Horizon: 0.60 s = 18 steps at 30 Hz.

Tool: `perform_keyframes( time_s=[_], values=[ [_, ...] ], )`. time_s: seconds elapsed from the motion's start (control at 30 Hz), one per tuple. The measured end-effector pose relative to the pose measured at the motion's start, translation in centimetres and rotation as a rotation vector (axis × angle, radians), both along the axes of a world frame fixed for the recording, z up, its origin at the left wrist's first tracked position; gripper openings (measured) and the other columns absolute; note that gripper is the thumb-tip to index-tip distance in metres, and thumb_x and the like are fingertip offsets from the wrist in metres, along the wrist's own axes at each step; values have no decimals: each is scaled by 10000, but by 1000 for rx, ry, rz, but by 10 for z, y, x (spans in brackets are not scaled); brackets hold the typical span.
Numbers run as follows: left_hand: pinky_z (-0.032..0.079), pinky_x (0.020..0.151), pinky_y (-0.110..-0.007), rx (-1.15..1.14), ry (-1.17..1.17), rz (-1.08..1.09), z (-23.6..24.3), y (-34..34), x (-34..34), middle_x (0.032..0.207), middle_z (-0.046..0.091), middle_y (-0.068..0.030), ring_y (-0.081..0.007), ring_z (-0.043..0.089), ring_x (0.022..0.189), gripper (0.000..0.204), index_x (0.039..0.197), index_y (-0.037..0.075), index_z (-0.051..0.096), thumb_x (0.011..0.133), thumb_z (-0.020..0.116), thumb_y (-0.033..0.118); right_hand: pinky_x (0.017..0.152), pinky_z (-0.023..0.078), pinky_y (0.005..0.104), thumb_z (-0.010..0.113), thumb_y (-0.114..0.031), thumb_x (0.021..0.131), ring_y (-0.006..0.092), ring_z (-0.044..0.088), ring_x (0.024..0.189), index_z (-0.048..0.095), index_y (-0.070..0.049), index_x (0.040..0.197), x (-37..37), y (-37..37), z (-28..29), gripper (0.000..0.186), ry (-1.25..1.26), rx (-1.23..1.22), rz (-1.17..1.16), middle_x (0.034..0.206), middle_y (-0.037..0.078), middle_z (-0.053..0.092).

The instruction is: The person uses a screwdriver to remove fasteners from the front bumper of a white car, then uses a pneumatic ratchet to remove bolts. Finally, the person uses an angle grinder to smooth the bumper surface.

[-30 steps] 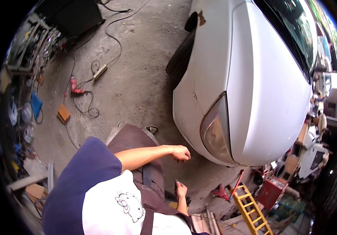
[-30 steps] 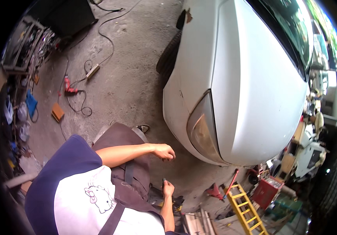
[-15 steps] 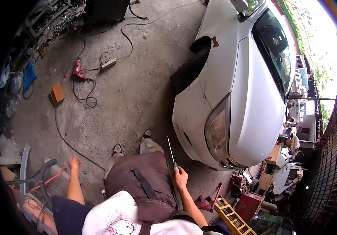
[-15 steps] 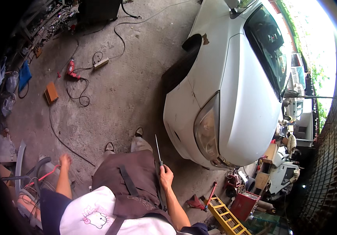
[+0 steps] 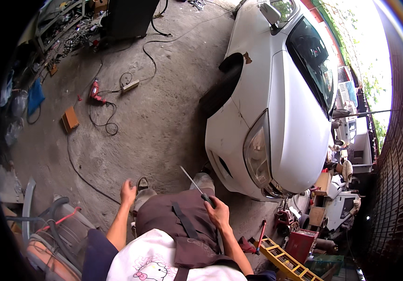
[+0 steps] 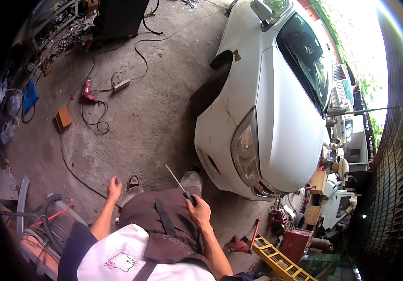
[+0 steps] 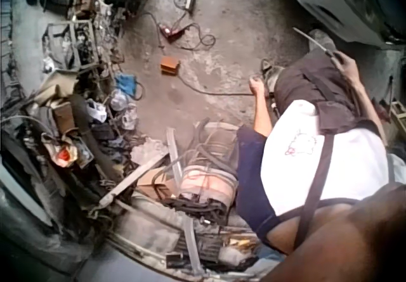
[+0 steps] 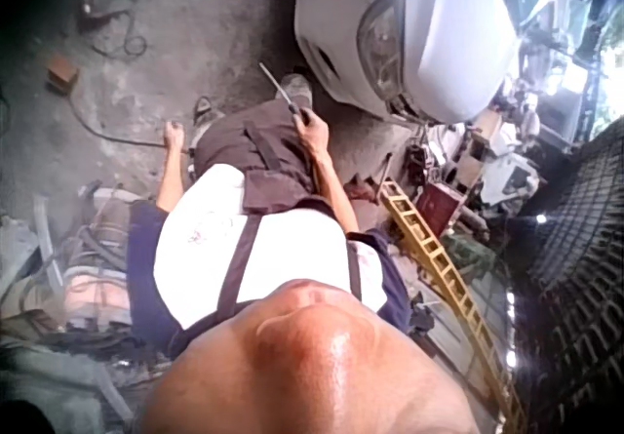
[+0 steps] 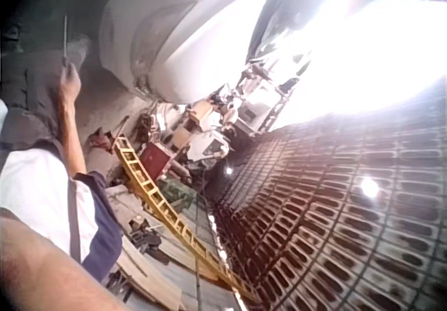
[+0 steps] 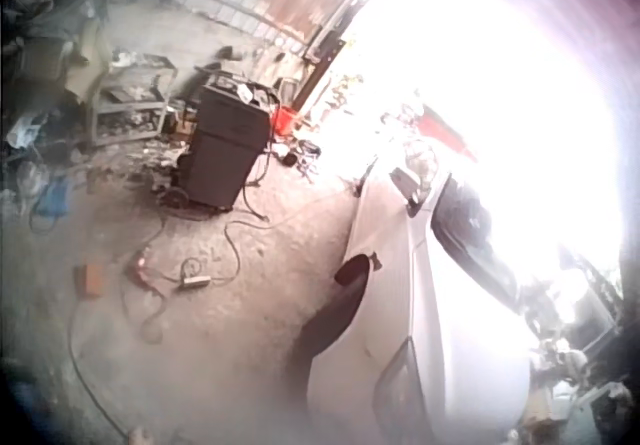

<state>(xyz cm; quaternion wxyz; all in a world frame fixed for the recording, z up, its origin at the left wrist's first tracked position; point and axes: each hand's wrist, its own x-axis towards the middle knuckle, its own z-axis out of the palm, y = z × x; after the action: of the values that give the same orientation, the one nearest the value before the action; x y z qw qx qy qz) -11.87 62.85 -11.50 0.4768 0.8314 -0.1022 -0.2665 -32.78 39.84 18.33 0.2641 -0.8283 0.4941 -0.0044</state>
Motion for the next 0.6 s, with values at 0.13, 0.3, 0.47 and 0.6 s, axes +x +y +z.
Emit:
perform_keyframes(
  time_s=[0.13, 0.3, 0.47, 0.6],
  values=[
    [308, 1017, -411, -354, -424, -642, 215, -129, 12, 1252, 483, -138, -314, 427, 1199, 632, 1285, 81, 434, 733, 680, 265, 743, 492, 340, 694, -236, 759, 304, 638, 835, 622, -19, 1019, 60, -36, 43, 346, -81, 16, 343, 897, 172, 647],
    [411, 608, -313, -650, 205, -131, 245, -188, 50, 672, 491, -12, -154, 471, 601, 161, 842, 56, 520, 923, 499, 193, 855, 442, 335, 662, -199, 817, 275, 570, 964, 339, -12, 1322, 175, -61, 86, 628, -781, 593, 219, 1049, 174, 555],
    [379, 588, -294, -1461, 674, 438, 282, -249, 99, 590, 280, 21, -106, 305, 533, 367, 734, 94, 386, 977, 378, 370, 705, 446, 416, 495, -193, 913, 346, 573, 834, 466, -30, 1189, 184, -100, 34, 323, -73, 93, 708, 899, 194, 578],
    [424, 682, -299, -1223, 473, 427, 239, -308, 97, 633, 400, 3, -112, 412, 606, 371, 750, 76, 438, 982, 373, 359, 552, 425, 400, 498, -191, 921, 332, 559, 592, 539, -28, 1001, 218, -156, 28, 187, 46, 393, 593, 634, 197, 524]
  ],
)
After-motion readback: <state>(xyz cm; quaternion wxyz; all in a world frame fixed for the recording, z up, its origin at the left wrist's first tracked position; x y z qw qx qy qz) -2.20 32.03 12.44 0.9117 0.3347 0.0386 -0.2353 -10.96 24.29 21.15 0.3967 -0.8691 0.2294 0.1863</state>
